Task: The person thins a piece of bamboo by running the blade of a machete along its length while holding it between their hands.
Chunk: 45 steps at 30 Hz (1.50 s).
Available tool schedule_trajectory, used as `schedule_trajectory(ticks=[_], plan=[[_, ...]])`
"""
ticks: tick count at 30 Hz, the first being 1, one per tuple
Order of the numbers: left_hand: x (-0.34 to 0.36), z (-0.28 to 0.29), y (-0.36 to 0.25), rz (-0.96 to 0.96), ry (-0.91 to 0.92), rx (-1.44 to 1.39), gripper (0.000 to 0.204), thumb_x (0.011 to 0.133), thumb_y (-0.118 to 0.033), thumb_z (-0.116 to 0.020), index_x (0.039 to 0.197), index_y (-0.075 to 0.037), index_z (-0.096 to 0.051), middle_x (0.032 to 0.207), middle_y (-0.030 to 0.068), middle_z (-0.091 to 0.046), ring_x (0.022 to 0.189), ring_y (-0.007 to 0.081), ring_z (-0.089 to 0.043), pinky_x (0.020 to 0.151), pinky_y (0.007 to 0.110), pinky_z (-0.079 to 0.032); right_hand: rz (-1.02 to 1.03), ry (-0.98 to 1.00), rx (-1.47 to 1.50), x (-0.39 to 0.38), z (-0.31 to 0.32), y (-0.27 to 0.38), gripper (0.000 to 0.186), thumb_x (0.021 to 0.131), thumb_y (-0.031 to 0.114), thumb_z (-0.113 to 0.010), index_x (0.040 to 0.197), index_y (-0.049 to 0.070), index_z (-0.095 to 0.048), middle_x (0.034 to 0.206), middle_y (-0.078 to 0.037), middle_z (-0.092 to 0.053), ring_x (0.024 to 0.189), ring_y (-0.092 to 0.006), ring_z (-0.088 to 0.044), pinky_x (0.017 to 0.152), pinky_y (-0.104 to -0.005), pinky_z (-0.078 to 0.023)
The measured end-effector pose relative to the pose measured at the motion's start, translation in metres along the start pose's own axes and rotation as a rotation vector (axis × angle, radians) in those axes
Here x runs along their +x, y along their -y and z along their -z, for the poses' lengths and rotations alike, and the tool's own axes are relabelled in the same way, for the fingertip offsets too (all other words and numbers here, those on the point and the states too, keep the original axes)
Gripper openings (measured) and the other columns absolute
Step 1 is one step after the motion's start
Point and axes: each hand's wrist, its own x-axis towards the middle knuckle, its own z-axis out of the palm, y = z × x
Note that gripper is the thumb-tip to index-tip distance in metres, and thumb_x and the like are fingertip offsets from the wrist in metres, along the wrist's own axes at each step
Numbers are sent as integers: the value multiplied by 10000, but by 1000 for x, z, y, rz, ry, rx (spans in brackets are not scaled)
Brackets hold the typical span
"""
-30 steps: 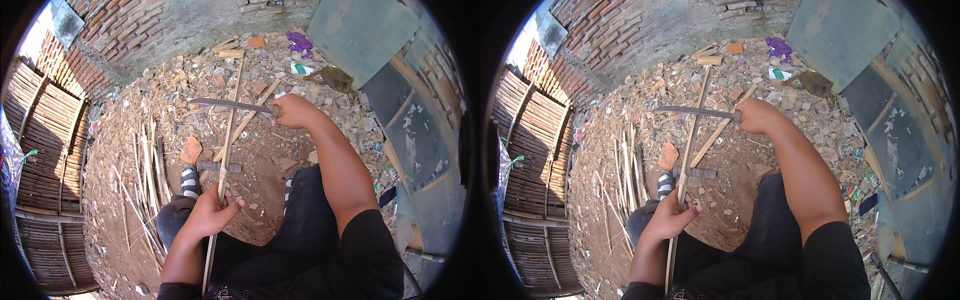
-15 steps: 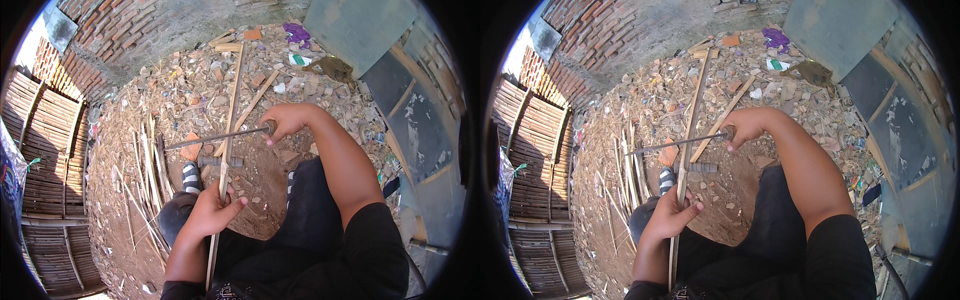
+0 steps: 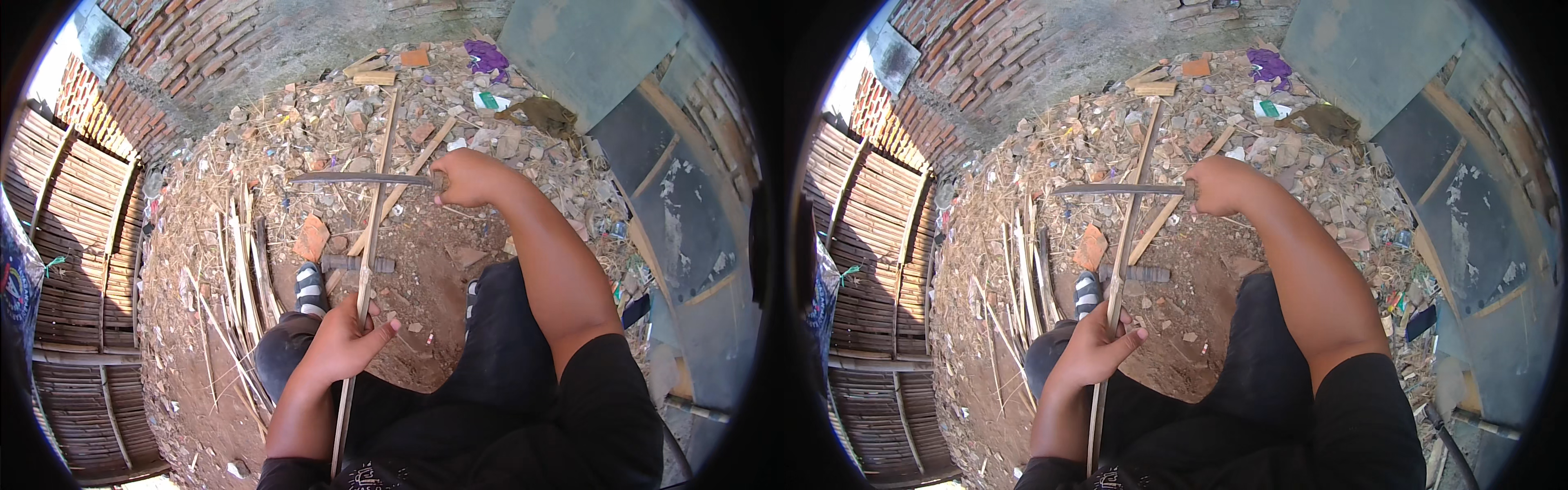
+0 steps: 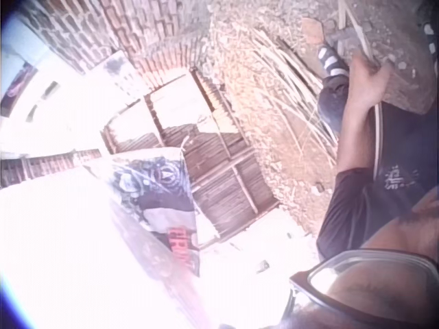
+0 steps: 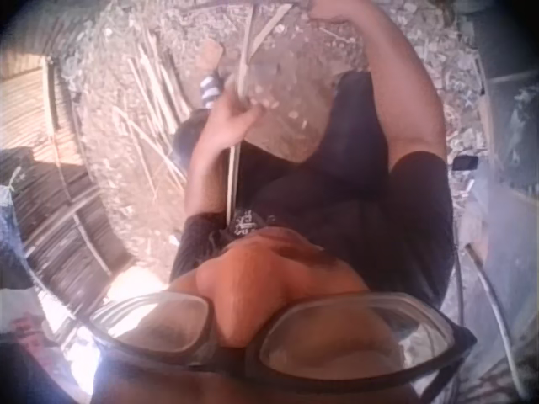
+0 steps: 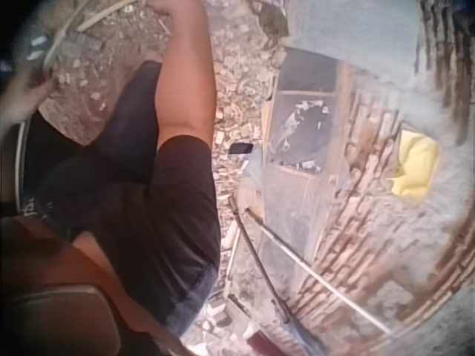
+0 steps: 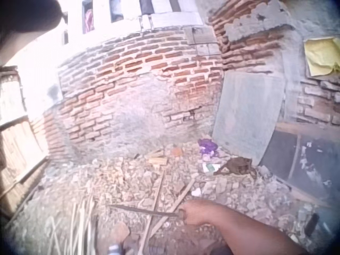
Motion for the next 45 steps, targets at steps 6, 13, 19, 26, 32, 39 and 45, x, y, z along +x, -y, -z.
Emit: schedule_trajectory(ticks=[6, 13, 19, 26, 32, 39, 45], plan=[[-5, -3, -18, 36, 53, -10, 366, 894, -170, -801, 1090, 0, -543, 791, -33, -517, 691, 47, -478, 599, 224, -412, 143, 288, 200, -1, 0, -1, 396, 790, 295, -827, 1093, 69, -709, 983, -143, -719, 961, -315, -684, 810, -442, -516], [-5, 0, -16, -9, 44, -2, 384, 883, -228, -821, 1026, -2, -544, 698, -46, -489, 618, 55, -449, 541, 235, -388, 153, 256, 176, -9, 11, 8, 435, 798, 291, -824, 1142, 59, -693, 972, -139, -722, 943, -291, -678, 801, -429, -503], [-3, -3, -4, 20, -4, -78, 372, 886, -219, -816, 1020, -5, -543, 696, -41, -493, 617, 53, -446, 537, 236, -379, -61, 58, 205, 6, 2, -17, 462, 806, 301, -820, 1175, 53, -693, 973, -147, -729, 925, -285, -686, 802, -426, -509], [-6, 2, -14, 37, 47, -27, 328, 899, -112, -790, 1067, -22, -524, 804, -42, -516, 695, 40, -474, 609, 214, -409, 213, 502, 358, 3, -5, 1, 512, 816, 367, -821, 1193, 44, -692, 1040, -169, -720, 980, -302, -682, 840, -422, -504], [-7, 3, -14, 66, 51, 24, 319, 900, -108, -787, 1068, -28, -528, 799, -45, -507, 711, 37, -469, 625, 212, -414, 111, 213, 130, -3, 4, 6, 604, 812, 440, -816, 1243, 43, -668, 1096, -176, -709, 1055, -322, -668, 909, -429, -495], [-3, -2, -14, 102, 45, 2, 378, 897, -95, -787, 1163, 5, -537, 873, -37, -516, 760, 40, -478, 658, 216, -434, -148, -1, 220, 7, -4, -18, 621, 791, 374, -831, 1289, 47, -654, 1156, -177, -704, 1068, -321, -675, 886, -425, -521], [-6, -1, -8, 90, 60, -38, 448, 901, -55, -774, 1259, 33, -520, 1014, -17, -515, 833, 51, -497, 699, 216, -455, 293, 365, 197, -4, -2, 10, 608, 771, 387, -844, 1245, 55, -658, 1084, -174, -702, 996, -324, -664, 816, -444, -504]])
